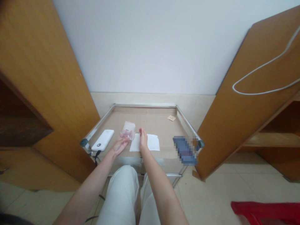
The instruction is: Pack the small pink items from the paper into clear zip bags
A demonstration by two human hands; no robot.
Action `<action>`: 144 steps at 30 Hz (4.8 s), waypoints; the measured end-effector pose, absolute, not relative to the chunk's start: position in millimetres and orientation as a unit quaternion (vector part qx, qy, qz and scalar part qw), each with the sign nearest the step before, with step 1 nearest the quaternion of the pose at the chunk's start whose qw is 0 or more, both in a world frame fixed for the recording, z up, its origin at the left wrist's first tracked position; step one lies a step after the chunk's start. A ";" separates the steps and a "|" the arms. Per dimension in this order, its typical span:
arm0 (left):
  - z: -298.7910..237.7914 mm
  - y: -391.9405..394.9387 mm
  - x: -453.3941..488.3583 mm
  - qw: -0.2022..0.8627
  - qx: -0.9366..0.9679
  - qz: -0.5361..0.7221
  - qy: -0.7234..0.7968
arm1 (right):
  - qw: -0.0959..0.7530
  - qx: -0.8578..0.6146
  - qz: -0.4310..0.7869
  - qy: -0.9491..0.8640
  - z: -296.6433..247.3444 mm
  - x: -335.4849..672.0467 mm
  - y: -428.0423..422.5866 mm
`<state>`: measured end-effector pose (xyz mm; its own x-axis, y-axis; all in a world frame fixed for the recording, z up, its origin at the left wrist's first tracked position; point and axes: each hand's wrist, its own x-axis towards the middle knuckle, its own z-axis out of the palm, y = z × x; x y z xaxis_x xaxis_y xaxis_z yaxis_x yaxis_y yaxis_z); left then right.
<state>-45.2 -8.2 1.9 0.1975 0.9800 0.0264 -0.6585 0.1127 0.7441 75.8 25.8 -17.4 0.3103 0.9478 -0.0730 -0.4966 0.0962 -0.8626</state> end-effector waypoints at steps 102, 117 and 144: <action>0.5 -5.8 -31.0 0.601 0.385 0.630 0.307 | 0.642 -0.508 0.472 -0.327 3.0 80.7 8.5; 12.7 -13.9 -26.0 0.631 0.369 0.615 0.296 | 0.604 -0.438 0.570 -0.345 16.9 94.6 -10.2; 8.7 -4.0 -28.5 0.646 0.377 0.541 0.384 | 0.634 -0.361 0.611 -0.308 -4.9 119.1 -10.7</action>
<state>-28.5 -4.0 8.7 0.1187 0.9891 -0.0876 -0.4096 0.1292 0.9031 119.1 -10.7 -4.9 0.0638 0.9966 -0.0520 -0.5522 -0.0081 -0.8336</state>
